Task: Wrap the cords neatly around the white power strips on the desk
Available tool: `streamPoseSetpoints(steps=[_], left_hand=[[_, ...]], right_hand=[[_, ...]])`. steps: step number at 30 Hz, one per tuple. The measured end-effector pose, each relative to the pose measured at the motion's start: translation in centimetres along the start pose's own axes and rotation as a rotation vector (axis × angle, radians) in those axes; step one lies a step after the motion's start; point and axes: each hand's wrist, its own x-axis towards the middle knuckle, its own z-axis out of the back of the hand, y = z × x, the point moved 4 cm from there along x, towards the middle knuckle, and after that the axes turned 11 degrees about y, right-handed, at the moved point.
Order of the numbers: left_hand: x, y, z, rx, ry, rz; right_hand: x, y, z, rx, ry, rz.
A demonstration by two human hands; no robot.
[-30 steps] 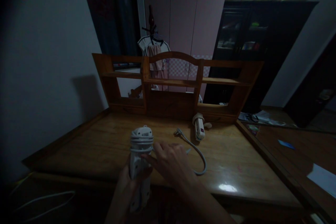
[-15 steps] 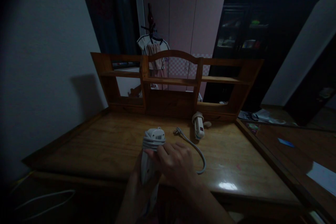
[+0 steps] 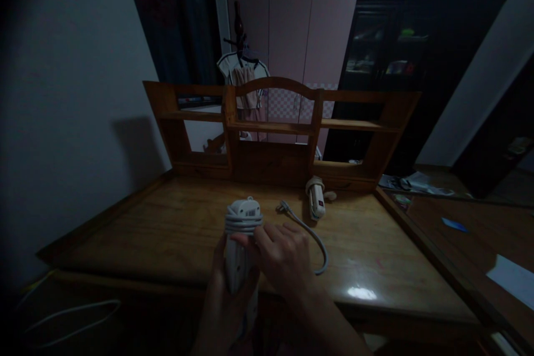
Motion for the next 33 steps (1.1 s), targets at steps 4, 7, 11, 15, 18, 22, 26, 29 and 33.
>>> streamPoseSetpoints(steps=[4,7,11,15,18,22,26,29,33], left_hand=[[0.4,0.9,0.5,0.002,0.026,0.016],[0.6,1.4,0.8,-0.073,0.041,0.040],[0.6,1.3,1.1,-0.297,0.012,0.111],[0.6,0.9,1.2,-0.384,0.037,0.105],[0.4,1.0,1.1,-0.360,0.044,0.119],[0.1,1.2,0.9,-0.340,0.037,0.126],[-0.1,1.2,0.7,-0.318,0.085,0.131],[-0.3,1.2,0.9,-0.319,0.063,0.139],[-0.2,1.1,1.1,-0.312,0.010,0.125]], right_hand=[[0.2,-0.3,0.4,0.000,-0.007,0.006],[0.2,-0.7,0.4,0.021,0.048,0.058],[-0.4,-1.4,-0.6,-0.001,0.212,0.083],[-0.9,-2.3,-1.1,0.021,0.240,0.034],[-0.8,-2.6,-0.9,0.052,0.209,0.017],[-0.7,-2.2,-0.5,0.047,0.164,0.024],[-1.0,-1.7,-0.1,0.069,0.091,-0.032],[-1.2,-1.6,-0.1,0.098,0.072,-0.048],[-1.3,-2.3,-0.5,0.132,0.121,-0.070]])
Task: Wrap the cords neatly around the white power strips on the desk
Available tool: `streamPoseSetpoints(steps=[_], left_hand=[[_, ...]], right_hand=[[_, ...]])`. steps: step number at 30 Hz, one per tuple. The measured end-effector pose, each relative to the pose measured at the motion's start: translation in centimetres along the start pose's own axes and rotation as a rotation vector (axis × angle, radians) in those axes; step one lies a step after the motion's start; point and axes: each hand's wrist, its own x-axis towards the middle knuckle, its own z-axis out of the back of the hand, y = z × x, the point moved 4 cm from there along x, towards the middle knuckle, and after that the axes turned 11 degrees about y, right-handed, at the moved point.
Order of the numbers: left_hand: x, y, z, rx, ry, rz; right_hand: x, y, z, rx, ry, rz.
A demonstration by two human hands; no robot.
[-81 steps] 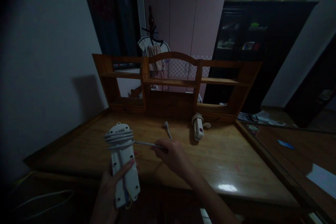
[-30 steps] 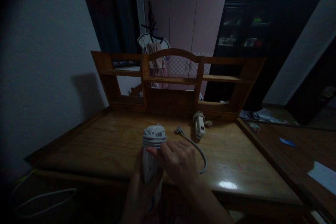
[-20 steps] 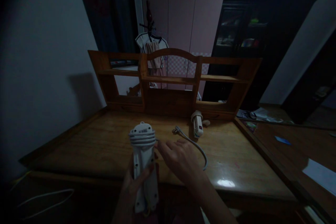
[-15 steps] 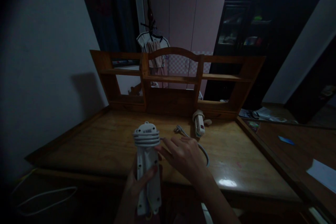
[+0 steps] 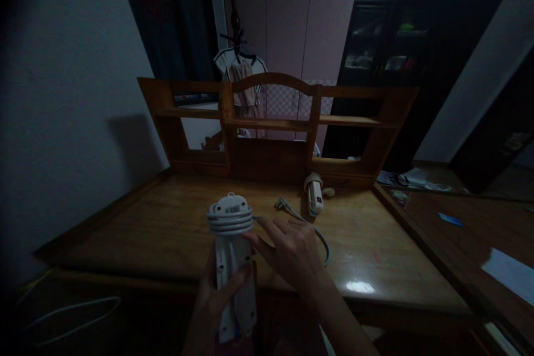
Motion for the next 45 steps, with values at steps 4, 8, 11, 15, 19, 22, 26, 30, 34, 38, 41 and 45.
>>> streamPoseSetpoints(steps=[4,8,11,15,19,22,26,30,34,38,41,45], left_hand=[[0.4,-0.7,0.7,-0.024,-0.103,-0.013],[1.1,-0.9,1.7,-0.032,-0.139,-0.018],[1.8,-0.4,2.8,0.036,-0.136,-0.019],[2.8,0.8,3.9,0.091,-0.093,-0.043],[3.1,1.1,3.8,0.196,-0.082,-0.106],[2.9,0.9,3.7,0.217,-0.097,-0.116],[2.2,0.1,3.7,0.185,-0.158,-0.114],[2.0,-0.5,3.6,0.153,-0.163,-0.118],[2.9,0.2,3.7,0.340,-0.182,-0.170],[2.7,0.9,3.0,0.543,-0.233,-0.157],[1.5,0.2,1.7,0.647,-0.219,-0.165],[0.0,-1.1,-0.1,0.967,-0.092,-0.324]], right_hand=[[-0.2,-0.3,-0.8,-0.022,0.143,-0.033],[-0.6,0.7,-1.2,-0.071,0.298,-0.024],[-0.6,1.2,-0.8,-0.071,0.309,-0.008],[-0.7,1.2,0.1,-0.041,0.255,0.001],[-0.8,0.9,0.6,-0.061,0.250,-0.015],[-1.1,0.6,0.9,-0.074,0.217,-0.037],[-1.8,-0.2,0.9,-0.017,0.147,-0.080],[-2.5,-1.1,1.1,0.069,0.130,-0.159],[-3.0,-0.7,1.8,0.106,0.055,-0.137],[-3.0,2.0,2.0,0.028,0.098,-0.012],[-2.9,4.4,2.1,0.008,0.187,0.113],[-2.7,5.4,2.1,0.005,0.296,0.142]])
